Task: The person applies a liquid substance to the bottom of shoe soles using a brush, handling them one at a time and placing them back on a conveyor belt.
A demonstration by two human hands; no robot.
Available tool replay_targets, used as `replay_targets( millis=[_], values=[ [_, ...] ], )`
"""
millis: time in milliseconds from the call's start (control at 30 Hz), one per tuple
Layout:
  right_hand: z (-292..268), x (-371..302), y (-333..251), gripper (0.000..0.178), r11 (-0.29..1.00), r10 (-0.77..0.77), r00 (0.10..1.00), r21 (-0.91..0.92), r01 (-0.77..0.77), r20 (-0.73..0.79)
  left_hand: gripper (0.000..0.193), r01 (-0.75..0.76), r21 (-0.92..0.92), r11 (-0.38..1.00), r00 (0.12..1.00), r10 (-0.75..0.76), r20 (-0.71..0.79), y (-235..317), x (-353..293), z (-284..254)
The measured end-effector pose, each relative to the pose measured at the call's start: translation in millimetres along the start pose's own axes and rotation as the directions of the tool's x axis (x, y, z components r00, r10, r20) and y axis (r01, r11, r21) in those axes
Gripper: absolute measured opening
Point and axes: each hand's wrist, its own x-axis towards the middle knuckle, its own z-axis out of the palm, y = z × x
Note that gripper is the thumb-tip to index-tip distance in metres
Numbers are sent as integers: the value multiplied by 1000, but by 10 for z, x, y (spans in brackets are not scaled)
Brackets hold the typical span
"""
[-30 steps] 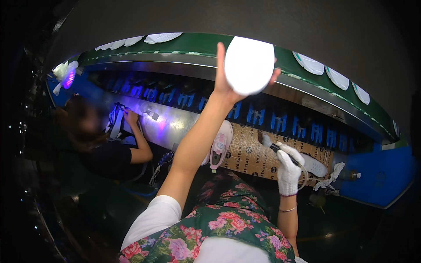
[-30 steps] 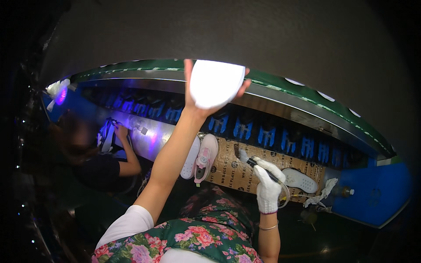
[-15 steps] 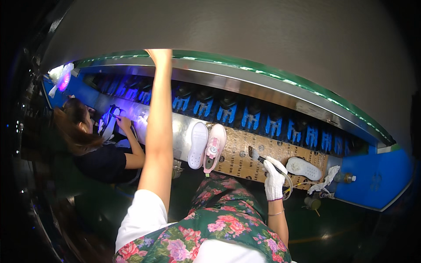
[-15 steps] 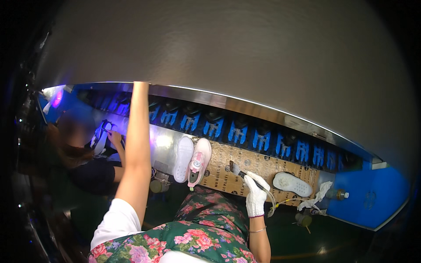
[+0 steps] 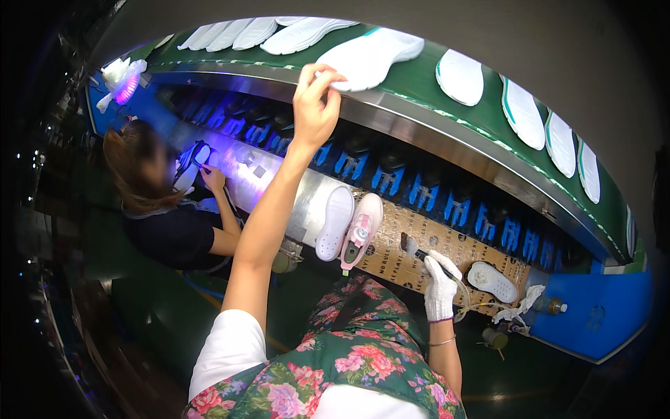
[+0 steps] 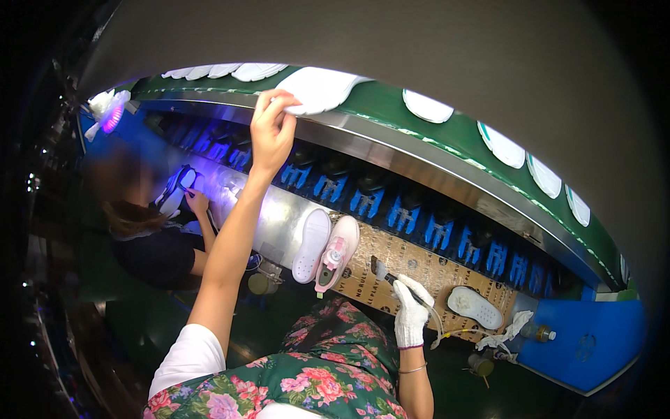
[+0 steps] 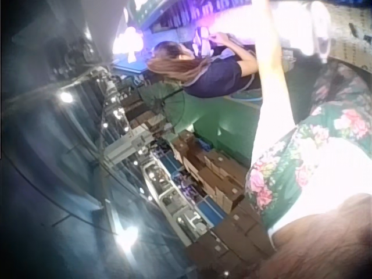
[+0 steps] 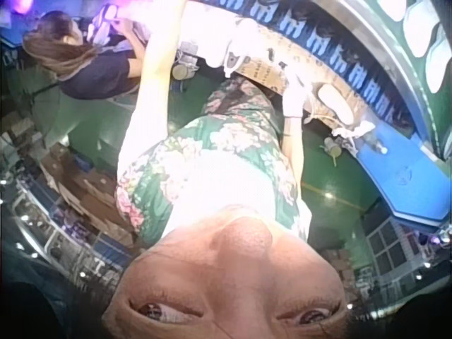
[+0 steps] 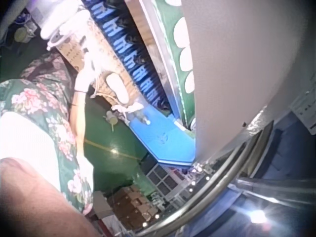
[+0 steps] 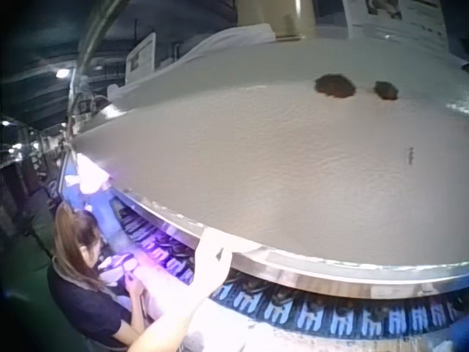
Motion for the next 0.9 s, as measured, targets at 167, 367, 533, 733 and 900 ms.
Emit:
replay_targets(
  millis=[167, 367, 533, 733, 900],
  values=[
    [5, -30, -247, 21, 996, -32, 999, 88, 29, 23, 28, -107, 77, 991, 937, 127, -327, 331, -511, -748],
    [-4, -90, -695, 22, 907, -175, 974, 409, 103, 143, 45, 185, -451, 873, 653, -452, -607, 608, -736, -1306],
    [369, -231, -1064, 22, 919, -347, 867, 312, 240, 357, 17, 580, -615, 535, 695, -718, 31, 565, -1194, -768],
    [802, -253, -1149, 20, 878, -362, 786, -101, 468, 501, 25, 825, -518, -226, 260, -661, 704, 741, -1930, 206],
    [704, -205, -1100, 16, 905, -269, 873, -201, 374, 407, 79, 757, -315, -573, 122, -350, 929, 1220, -2734, 307]
  ],
)
